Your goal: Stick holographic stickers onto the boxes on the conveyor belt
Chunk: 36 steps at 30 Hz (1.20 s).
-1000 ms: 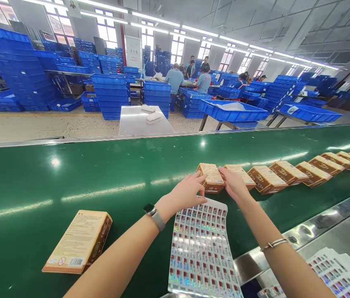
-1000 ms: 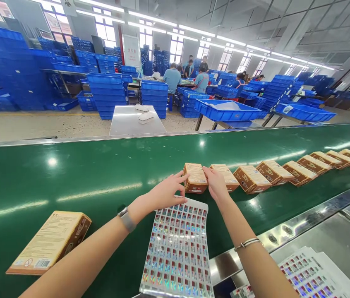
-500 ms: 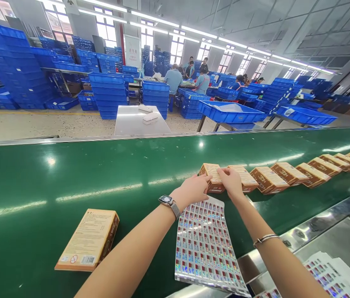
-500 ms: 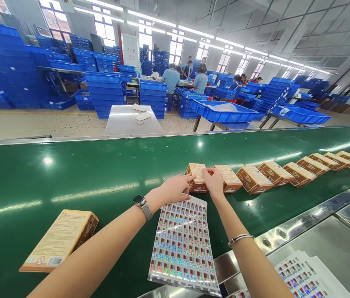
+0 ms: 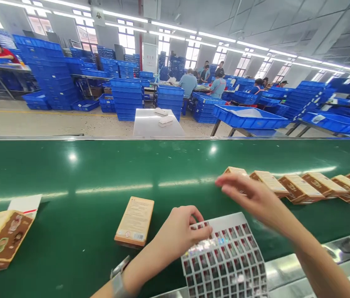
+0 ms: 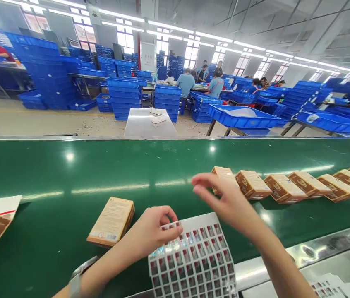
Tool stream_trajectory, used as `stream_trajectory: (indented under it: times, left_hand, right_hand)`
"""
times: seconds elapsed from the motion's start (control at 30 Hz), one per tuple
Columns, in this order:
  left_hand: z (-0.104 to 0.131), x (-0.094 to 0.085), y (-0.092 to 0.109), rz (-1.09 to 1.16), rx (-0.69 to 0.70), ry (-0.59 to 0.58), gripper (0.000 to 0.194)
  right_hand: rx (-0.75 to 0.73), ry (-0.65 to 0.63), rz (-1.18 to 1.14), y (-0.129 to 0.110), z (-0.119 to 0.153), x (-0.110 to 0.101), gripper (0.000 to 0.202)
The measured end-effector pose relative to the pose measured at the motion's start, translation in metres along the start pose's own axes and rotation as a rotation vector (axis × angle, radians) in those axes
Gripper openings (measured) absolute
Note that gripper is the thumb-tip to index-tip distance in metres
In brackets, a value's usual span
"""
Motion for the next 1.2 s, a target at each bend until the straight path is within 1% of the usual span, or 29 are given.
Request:
stream_trajectory:
  times: [0.03,0.07,0.1,0.13,0.17,0.23,0.33,0.43,0.53,0.57,0.63,0.7,0.77,0.8,0.87,0.9,0.93,0.97,1.0,1.03,1.07,1.1,1.13,1.17,1.2]
  left_hand:
    - [0.013,-0.005,-0.008,0.061,-0.035,0.0,0.017]
    - [0.025,-0.008,-0.016,0.144,-0.07,-0.004,0.013]
    - [0.036,-0.011,-0.024,0.235,-0.101,-0.012,0.012]
    - [0.047,-0.013,-0.03,0.314,-0.126,-0.021,0.011]
    - [0.057,-0.014,-0.035,0.375,-0.148,-0.028,0.01]
    - [0.074,-0.018,-0.045,0.406,-0.183,-0.023,0.014]
    - [0.091,-0.024,-0.055,0.39,-0.204,0.018,0.027]
    - [0.102,-0.028,-0.057,0.327,-0.186,0.043,0.027]
    - [0.111,-0.029,-0.058,0.21,-0.184,0.024,0.023]
    - [0.114,-0.028,-0.059,0.168,-0.181,0.012,0.022]
    - [0.119,-0.029,-0.06,0.076,-0.167,0.001,0.022]
    - [0.121,-0.029,-0.063,0.015,-0.165,0.003,0.025]
    - [0.12,-0.029,-0.066,0.018,-0.182,0.015,0.029]
    - [0.12,-0.029,-0.067,0.036,-0.195,0.021,0.031]
    - [0.119,-0.03,-0.07,0.074,-0.218,0.035,0.032]
    - [0.12,-0.032,-0.071,0.085,-0.228,0.037,0.031]
    - [0.121,-0.034,-0.073,0.089,-0.24,0.036,0.03]
    - [0.123,-0.037,-0.074,0.075,-0.248,0.033,0.029]
    - [0.125,-0.04,-0.075,0.046,-0.248,0.032,0.027]
    - [0.126,-0.043,-0.074,0.009,-0.227,0.028,0.024]
    - [0.127,-0.046,-0.07,-0.034,-0.176,0.029,0.021]
    - [0.126,-0.048,-0.064,-0.088,-0.098,0.027,0.018]
    - [0.123,-0.046,-0.056,-0.152,-0.002,0.019,0.015]
    - [0.12,-0.042,-0.048,-0.223,0.094,0.002,0.013]
    - [0.116,-0.035,-0.043,-0.299,0.176,-0.016,0.013]
  right_hand:
    - [-0.111,-0.104,-0.014,-0.03,0.014,0.021,0.027]
    - [-0.183,-0.171,-0.017,-0.052,0.028,0.04,0.024]
    - [-0.245,-0.207,-0.013,-0.068,0.04,0.056,0.024]
    - [-0.285,-0.218,-0.011,-0.079,0.051,0.069,0.024]
    - [-0.312,-0.231,-0.017,-0.085,0.059,0.08,0.026]
    - [-0.339,-0.257,-0.053,-0.087,0.068,0.097,0.025]
    - [-0.344,-0.329,-0.119,-0.082,0.075,0.112,0.024]
    - [-0.352,-0.395,-0.137,-0.083,0.078,0.121,0.026]
    - [-0.368,-0.442,-0.116,-0.088,0.08,0.128,0.022]
    - [-0.386,-0.442,-0.092,-0.091,0.08,0.129,0.021]
    - [-0.479,-0.395,-0.013,-0.099,0.081,0.13,0.019]
    - [-0.64,-0.284,0.128,-0.11,0.086,0.128,0.018]
    - [-0.817,-0.17,0.327,-0.121,0.098,0.129,0.02]
    - [-0.883,-0.125,0.42,-0.124,0.105,0.131,0.022]
    - [-0.939,-0.063,0.501,-0.128,0.116,0.133,0.024]
    - [-0.908,-0.05,0.467,-0.126,0.117,0.131,0.024]
    - [-0.822,-0.032,0.388,-0.121,0.114,0.126,0.021]
    - [-0.677,-0.004,0.28,-0.11,0.107,0.119,0.016]
    - [-0.482,0.033,0.146,-0.092,0.098,0.112,0.011]
    - [-0.262,0.081,0.0,-0.068,0.089,0.105,0.006]
    - [-0.04,0.132,-0.15,-0.041,0.083,0.102,0.01]
    - [0.152,0.181,-0.303,-0.016,0.079,0.103,0.018]
    - [0.297,0.216,-0.45,0.004,0.076,0.107,0.027]
    - [0.397,0.23,-0.586,0.02,0.072,0.113,0.035]
    - [0.464,0.237,-0.705,0.031,0.067,0.121,0.041]
Point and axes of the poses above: each hand's wrist, its own z-axis away from the middle knuckle, its own x-axis out of the palm, y = z × x, the point moved 9 cm from there along -z, towards the middle knuckle, and after that the axes turned 3 degrees about -x, right-handed, at the moved point
